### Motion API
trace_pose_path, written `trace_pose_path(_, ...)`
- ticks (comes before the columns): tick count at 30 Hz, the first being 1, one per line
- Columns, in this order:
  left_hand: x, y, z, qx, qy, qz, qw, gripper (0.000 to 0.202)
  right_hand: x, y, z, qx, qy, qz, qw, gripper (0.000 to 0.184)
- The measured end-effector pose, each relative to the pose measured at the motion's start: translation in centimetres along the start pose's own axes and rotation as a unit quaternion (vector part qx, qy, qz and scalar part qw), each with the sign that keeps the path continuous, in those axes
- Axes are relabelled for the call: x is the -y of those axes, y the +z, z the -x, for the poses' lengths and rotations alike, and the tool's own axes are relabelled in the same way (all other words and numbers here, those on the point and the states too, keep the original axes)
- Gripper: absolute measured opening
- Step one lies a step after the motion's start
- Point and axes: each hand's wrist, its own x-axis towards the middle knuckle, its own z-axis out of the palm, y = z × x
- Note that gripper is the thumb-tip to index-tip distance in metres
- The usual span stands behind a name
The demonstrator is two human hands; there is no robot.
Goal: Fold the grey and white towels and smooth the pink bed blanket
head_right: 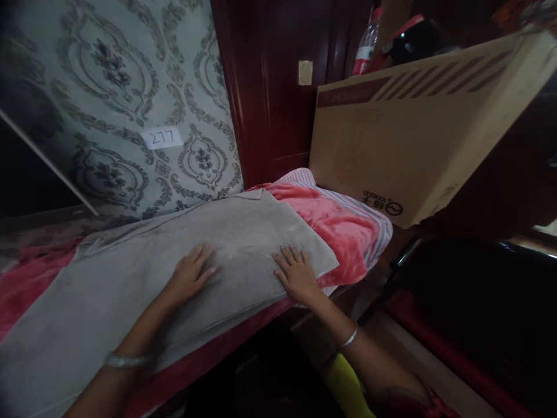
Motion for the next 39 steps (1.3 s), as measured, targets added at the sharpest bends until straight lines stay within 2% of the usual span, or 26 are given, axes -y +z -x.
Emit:
trace_pose_path(3, -1.3, 1.6, -1.0, 0.06, 0.029, -0.023, 0.998, 0.062, -0.1, 0.1, 0.1, -0.001, -0.002, 0.007, 1.0, 0.051)
trace_pose_path(6, -1.7, 2.2, 0.1, 0.078, 0.062, -0.018, 0.995, 0.061, -0.1, 0.2, 0.2, -0.002, -0.003, 0.019, 1.0, 0.051)
trace_pose_path(13, -3.3, 1.6, 5.0, 0.121, 0.183, 0.029, 0.975, 0.061, -0.2, 0.4, 0.6, -0.009, 0.003, 0.022, 1.0, 0.051)
trace_pose_path(16, -4.1, 1.2, 7.6, 0.135, 0.205, 0.074, 0.967, 0.059, -0.6, 0.3, 0.7, -0.003, 0.005, 0.015, 1.0, 0.051)
trace_pose_path(19, -3.6, 0.0, 8.7, 0.163, 0.217, 0.159, 0.949, 0.047, -0.6, -0.5, -0.4, 0.008, 0.007, -0.015, 1.0, 0.05)
trace_pose_path(21, -2.2, -1.1, 7.9, 0.155, 0.194, 0.226, 0.942, 0.044, -0.1, -1.2, -2.2, 0.013, -0.01, -0.044, 0.999, 0.051)
trace_pose_path(23, -0.2, -2.0, 5.7, 0.098, 0.143, 0.249, 0.953, 0.049, 1.1, -1.9, -4.7, 0.017, -0.052, -0.072, 0.996, 0.053)
trace_pose_path(25, 1.7, -2.4, 3.1, 0.026, 0.088, 0.202, 0.975, 0.058, 2.5, -2.0, -7.4, 0.028, -0.101, -0.085, 0.991, 0.055)
trace_pose_path(26, 2.6, -2.2, 1.8, 0.009, 0.06, 0.158, 0.985, 0.062, 3.2, -1.9, -8.5, 0.04, -0.123, -0.084, 0.988, 0.057)
trace_pose_path(29, 4.0, -0.7, -0.3, 0.027, -0.013, 0.02, 0.999, 0.066, 4.8, -0.6, -10.5, 0.093, -0.173, -0.062, 0.979, 0.06)
trace_pose_path(31, 4.3, 0.9, -0.3, 0.045, -0.029, -0.035, 0.998, 0.062, 5.2, 0.4, -10.7, 0.117, -0.187, -0.048, 0.974, 0.06)
trace_pose_path(34, 4.4, 2.6, 0.4, 0.041, -0.02, -0.056, 0.997, 0.061, 5.2, 1.1, -10.3, 0.136, -0.186, -0.039, 0.972, 0.06)
trace_pose_path(39, 4.4, 2.5, 0.9, 0.049, -0.014, -0.046, 0.998, 0.062, 4.9, 0.3, -8.9, 0.165, -0.213, -0.048, 0.962, 0.059)
